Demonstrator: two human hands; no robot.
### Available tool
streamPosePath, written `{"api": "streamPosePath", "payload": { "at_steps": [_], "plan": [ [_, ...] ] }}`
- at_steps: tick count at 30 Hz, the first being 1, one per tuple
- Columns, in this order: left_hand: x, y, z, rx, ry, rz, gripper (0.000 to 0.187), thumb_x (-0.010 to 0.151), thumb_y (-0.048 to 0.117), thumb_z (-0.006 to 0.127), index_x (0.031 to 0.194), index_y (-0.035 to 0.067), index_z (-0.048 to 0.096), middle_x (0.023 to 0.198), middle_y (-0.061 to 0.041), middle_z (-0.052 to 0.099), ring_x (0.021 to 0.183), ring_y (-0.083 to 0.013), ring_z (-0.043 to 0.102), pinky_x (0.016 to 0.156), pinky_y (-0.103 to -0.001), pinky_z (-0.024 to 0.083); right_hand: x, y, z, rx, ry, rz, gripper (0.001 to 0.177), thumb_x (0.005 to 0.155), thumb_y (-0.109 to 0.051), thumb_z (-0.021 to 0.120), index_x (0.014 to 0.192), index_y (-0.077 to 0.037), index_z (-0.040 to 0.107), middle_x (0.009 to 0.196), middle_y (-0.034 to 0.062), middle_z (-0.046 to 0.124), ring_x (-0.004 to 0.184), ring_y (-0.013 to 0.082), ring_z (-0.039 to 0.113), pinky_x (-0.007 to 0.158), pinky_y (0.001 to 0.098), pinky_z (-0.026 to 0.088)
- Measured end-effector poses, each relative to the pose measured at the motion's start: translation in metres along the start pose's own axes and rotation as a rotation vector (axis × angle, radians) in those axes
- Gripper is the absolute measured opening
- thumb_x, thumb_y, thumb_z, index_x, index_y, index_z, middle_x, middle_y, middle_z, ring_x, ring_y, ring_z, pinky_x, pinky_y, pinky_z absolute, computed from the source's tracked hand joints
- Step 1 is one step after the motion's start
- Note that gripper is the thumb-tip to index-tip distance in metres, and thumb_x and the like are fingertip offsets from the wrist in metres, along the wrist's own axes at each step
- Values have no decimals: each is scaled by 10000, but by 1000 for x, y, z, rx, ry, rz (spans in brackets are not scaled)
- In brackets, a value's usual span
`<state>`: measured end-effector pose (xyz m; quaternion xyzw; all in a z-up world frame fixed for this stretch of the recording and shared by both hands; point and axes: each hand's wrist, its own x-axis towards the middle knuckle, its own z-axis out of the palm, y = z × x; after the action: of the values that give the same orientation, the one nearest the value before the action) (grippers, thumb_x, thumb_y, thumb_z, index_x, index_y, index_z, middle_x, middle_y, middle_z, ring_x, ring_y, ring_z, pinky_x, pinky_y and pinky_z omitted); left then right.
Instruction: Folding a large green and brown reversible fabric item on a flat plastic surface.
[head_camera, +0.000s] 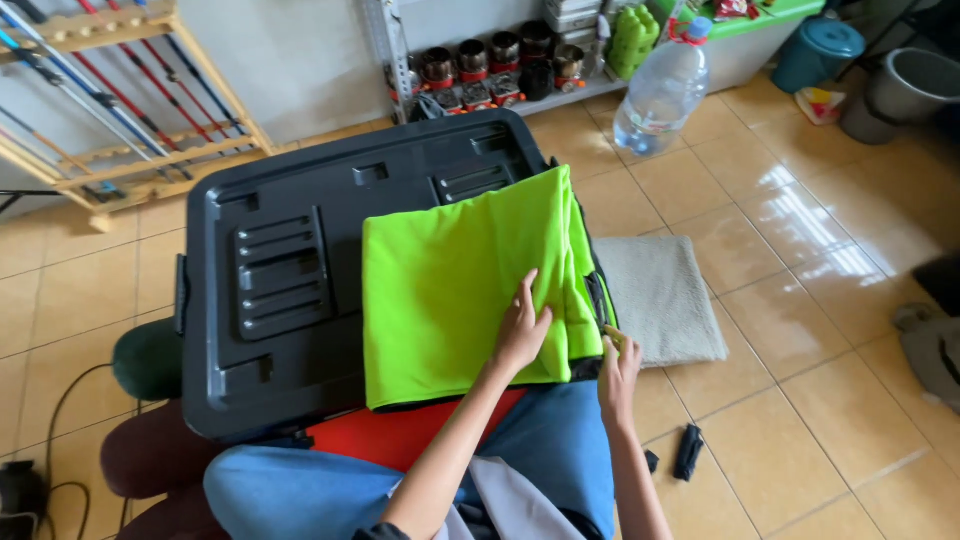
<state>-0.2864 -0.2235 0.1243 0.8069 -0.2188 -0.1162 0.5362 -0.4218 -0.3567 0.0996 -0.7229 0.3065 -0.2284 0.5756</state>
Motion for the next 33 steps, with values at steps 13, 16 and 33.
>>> {"api": "streamPosePath", "payload": {
  "at_steps": [13,16,33],
  "plan": [
    [16,-31,-9,-70,-85,-356,666,905,778,550,1243,228,713,1295,-191,654,1292,-371,580,1104,-449,438,19,36,68,-486,-7,-384,332,817,-32,692,1143,-69,742,1013,103,633,927,321,617,859,417,522],
    [17,-27,-16,30,-125,-436,789,745,762,727,1282,189,660,1344,-241,572,1326,-402,549,1136,-476,411,5,42,78,-672,35,-592,135,793,-2,665,890,-92,691,1012,38,614,927,242,565,833,351,499],
    [-7,-86,-14,-213,180,-317,504,904,245,579,1334,-11,632,1242,-276,672,1178,-374,652,990,-496,509,35,29,48,-122,-53,19,449,893,-119,728,1324,-29,641,965,136,610,826,235,668,775,389,567]
  ]
}}
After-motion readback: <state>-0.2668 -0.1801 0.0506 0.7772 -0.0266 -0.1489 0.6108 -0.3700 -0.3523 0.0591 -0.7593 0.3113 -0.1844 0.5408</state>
